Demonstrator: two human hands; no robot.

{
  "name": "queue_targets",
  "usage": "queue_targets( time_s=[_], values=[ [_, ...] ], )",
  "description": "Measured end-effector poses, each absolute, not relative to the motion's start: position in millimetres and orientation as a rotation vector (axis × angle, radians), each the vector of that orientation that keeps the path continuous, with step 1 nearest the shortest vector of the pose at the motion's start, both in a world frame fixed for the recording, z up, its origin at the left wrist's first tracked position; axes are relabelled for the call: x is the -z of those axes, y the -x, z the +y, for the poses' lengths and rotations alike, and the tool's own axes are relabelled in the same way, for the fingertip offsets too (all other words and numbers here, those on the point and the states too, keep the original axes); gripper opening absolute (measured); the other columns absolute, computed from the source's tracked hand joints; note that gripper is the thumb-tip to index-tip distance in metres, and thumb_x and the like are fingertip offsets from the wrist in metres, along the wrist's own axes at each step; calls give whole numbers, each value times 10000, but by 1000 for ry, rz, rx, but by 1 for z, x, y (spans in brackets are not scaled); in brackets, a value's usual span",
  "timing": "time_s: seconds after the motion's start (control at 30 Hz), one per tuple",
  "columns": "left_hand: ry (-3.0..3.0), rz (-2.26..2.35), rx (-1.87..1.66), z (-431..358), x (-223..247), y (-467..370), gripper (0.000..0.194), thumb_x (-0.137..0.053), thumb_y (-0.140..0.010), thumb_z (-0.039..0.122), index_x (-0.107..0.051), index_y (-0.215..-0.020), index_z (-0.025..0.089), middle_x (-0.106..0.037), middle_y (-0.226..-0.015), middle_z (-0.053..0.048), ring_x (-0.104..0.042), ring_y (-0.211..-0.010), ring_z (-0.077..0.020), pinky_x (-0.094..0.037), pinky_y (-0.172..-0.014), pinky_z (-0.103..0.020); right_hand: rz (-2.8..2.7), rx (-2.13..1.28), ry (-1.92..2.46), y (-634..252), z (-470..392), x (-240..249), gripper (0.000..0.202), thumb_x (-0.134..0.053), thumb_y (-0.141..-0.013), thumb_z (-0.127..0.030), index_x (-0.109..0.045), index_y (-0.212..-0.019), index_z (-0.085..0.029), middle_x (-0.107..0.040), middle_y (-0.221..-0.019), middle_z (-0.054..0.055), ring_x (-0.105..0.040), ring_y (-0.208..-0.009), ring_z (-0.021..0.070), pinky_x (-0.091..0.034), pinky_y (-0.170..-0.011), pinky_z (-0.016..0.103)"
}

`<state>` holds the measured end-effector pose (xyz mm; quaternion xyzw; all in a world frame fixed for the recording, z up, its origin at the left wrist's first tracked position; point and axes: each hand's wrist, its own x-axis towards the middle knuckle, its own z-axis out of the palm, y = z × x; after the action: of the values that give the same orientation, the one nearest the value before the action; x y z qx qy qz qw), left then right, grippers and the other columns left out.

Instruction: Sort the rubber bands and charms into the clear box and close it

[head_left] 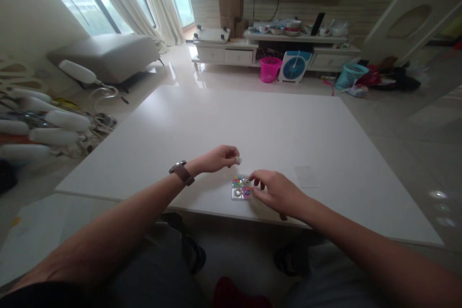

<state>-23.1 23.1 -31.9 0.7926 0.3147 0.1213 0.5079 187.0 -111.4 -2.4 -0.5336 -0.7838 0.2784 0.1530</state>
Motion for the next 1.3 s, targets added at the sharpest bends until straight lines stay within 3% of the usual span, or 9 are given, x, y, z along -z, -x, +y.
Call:
queue_targets(
  time_s=[0.13,0.37,0.57,0.8,1.03,1.3],
  values=[
    [-1712,655,-313,-1,18,13,118,-586,-822,246,-563,-835,131,-572,-674,21,-522,-612,-79,-419,-581,-210,-1821,-982,1419,-186,-102,5,179,-595,-890,-309,-652,-988,-170,-699,-863,47,-642,-779,148,-501,-732,282],
    [-1619,640,-338,-14,20,8,169,-670,-799,254,-587,-863,121,-628,-670,6,-559,-611,-86,-421,-570,-199,-1430,-1307,1293,-182,-91,19,319,-726,-792,-439,-687,-902,-142,-720,-818,62,-682,-759,174,-559,-718,307],
    [-1719,679,-311,-9,22,14,143,-663,-790,233,-653,-870,116,-667,-690,-19,-586,-631,-101,-428,-581,-205,-1541,-1199,1358,-183,-89,22,229,-693,-818,-375,-707,-883,-156,-723,-833,54,-670,-778,171,-536,-729,298],
    [-2304,624,-24,-11,23,21,155,-599,-711,85,-693,-807,160,-640,-674,13,-555,-619,-100,-394,-589,-211,-1762,-925,1476,-185,-90,15,117,-604,-842,-255,-672,-874,-166,-683,-857,33,-623,-729,131,-504,-658,256],
    [-2588,579,52,-24,36,14,93,-636,-729,114,-675,-782,180,-669,-840,-24,-591,-716,-140,-412,-652,-245,-1917,-837,1431,-184,-98,13,98,-579,-834,-182,-663,-884,-168,-613,-914,27,-597,-733,105,-480,-662,232],
    [-2575,510,-5,-26,44,11,117,-592,-748,66,-640,-723,171,-657,-721,-18,-563,-631,-119,-365,-588,-238,-1984,-856,1420,-185,-102,11,108,-562,-848,-157,-663,-882,-168,-583,-925,27,-587,-730,97,-471,-687,236]
  ],
)
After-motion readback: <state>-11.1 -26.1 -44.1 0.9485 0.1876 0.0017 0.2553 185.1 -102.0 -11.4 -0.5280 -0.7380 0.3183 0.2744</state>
